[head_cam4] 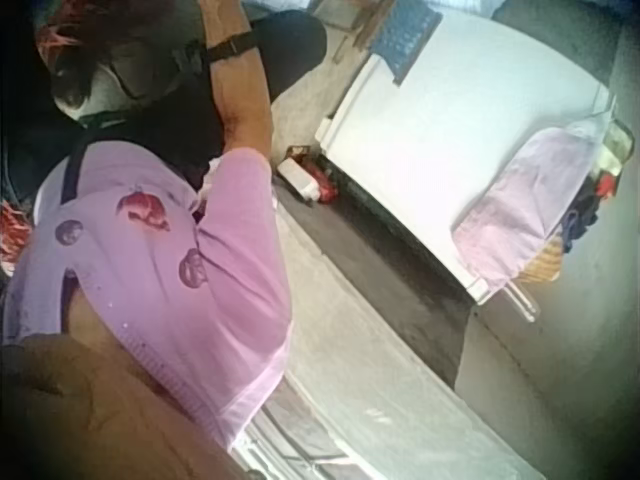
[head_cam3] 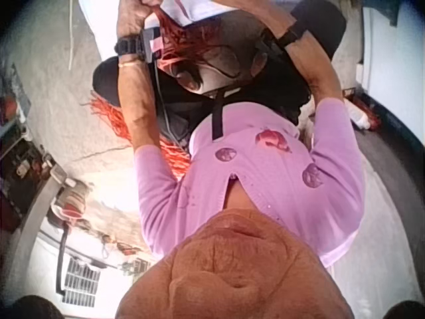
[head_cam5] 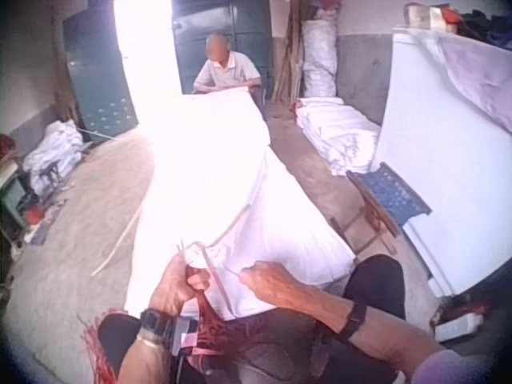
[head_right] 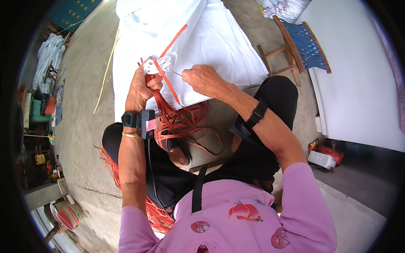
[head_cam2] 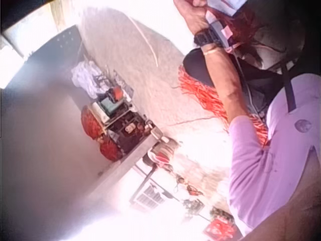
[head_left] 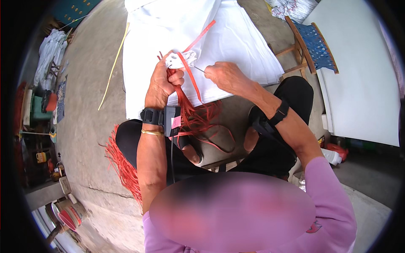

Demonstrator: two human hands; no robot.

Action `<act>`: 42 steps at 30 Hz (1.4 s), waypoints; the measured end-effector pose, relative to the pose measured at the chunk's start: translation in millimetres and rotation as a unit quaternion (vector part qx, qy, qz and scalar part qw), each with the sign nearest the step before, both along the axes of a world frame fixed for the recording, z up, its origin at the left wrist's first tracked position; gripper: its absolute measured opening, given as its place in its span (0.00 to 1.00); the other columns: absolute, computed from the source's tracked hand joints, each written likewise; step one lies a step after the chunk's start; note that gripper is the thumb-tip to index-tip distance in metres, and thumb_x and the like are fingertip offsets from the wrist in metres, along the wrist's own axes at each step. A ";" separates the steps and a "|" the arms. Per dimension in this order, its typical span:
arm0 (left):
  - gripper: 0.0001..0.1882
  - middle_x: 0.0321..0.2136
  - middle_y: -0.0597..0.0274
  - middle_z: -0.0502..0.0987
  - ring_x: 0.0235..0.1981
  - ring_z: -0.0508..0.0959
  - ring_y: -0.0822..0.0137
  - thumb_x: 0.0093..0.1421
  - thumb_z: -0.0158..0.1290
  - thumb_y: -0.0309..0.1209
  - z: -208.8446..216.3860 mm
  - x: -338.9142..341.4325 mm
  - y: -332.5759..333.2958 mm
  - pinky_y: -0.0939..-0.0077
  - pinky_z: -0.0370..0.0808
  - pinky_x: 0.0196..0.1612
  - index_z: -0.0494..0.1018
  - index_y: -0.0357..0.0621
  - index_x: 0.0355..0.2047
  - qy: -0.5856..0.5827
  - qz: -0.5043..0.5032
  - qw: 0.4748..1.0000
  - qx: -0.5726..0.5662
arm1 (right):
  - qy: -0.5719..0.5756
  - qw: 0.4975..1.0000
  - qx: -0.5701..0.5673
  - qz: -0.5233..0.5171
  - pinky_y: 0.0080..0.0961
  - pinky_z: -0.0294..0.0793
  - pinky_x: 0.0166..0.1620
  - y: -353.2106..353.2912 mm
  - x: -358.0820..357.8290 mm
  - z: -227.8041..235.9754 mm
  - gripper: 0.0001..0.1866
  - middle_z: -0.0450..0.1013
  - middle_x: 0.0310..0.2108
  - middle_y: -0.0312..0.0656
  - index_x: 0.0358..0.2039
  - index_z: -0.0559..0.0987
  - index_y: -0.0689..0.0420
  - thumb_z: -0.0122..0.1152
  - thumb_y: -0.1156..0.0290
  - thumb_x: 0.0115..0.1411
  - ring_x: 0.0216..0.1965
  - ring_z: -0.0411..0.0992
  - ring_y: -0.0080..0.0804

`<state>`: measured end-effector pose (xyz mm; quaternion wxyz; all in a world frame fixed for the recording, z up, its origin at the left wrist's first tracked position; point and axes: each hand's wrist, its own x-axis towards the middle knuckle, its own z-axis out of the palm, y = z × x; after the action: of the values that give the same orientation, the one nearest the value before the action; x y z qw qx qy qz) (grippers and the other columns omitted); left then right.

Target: The recorder uses a small hook tool to tie bundles of red plastic strips and secure them to a large white storage bag.

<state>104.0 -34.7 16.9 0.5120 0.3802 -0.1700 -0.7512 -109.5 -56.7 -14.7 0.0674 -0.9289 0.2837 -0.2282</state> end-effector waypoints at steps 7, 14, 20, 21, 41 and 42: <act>0.10 0.15 0.63 0.68 0.08 0.51 0.79 0.61 0.40 0.31 -9.9 -23.2 -0.6 0.83 0.48 0.12 0.66 0.42 0.25 -0.067 0.066 0.995 0.017 | -0.239 0.901 0.346 -0.108 0.36 0.68 0.29 3.1 29.2 2.9 0.08 0.70 0.17 0.49 0.23 0.72 0.63 0.50 0.73 0.53 0.23 0.70 0.46; 0.14 0.10 0.69 0.57 0.09 0.50 0.76 0.62 0.30 0.29 35.7 -21.4 -7.4 0.80 0.51 0.14 0.62 0.43 0.21 -0.061 0.215 0.975 -0.005 | -0.398 0.878 0.265 -0.041 0.31 0.66 0.28 19.6 50.1 22.9 0.12 0.68 0.17 0.51 0.22 0.72 0.63 0.47 0.68 0.56 0.20 0.68 0.39; 0.13 0.09 0.72 0.57 0.07 0.48 0.78 0.62 0.34 0.28 17.2 -15.8 -8.1 0.82 0.47 0.12 0.63 0.45 0.21 -0.095 0.160 0.982 -0.019 | -0.310 0.863 0.388 -0.097 0.20 0.59 0.25 25.7 31.8 15.2 0.15 0.57 0.15 0.33 0.23 0.71 0.61 0.45 0.63 0.59 0.20 0.57 0.19; 0.13 0.10 0.72 0.57 0.07 0.48 0.78 0.62 0.34 0.29 10.7 -14.8 -11.0 0.82 0.46 0.12 0.63 0.45 0.20 -0.120 0.140 0.983 -0.021 | -0.315 0.883 0.336 -0.091 0.21 0.59 0.25 20.3 33.8 15.3 0.15 0.58 0.15 0.34 0.24 0.72 0.61 0.44 0.63 0.59 0.20 0.57 0.20; 0.10 0.15 0.61 0.65 0.09 0.54 0.74 0.62 0.40 0.32 -21.1 -3.9 -32.4 0.79 0.51 0.12 0.64 0.38 0.27 -0.164 0.157 0.974 0.023 | -0.598 0.741 0.303 -0.047 0.20 0.62 0.38 24.7 -11.3 70.0 0.15 0.72 0.34 0.45 0.22 0.69 0.57 0.45 0.61 0.61 0.33 0.64 0.20; 0.10 0.15 0.62 0.65 0.09 0.54 0.74 0.61 0.40 0.32 -18.9 -13.0 -26.4 0.79 0.51 0.12 0.65 0.39 0.27 -0.161 0.153 0.975 0.022 | -0.591 0.735 0.326 -0.069 0.20 0.62 0.38 15.9 1.2 74.5 0.15 0.72 0.34 0.45 0.22 0.69 0.57 0.45 0.61 0.61 0.33 0.64 0.20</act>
<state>91.1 -61.1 -2.0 0.5781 0.5288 -0.1731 -0.5968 -108.3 -40.9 59.8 0.5039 -0.5064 0.3070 -0.6289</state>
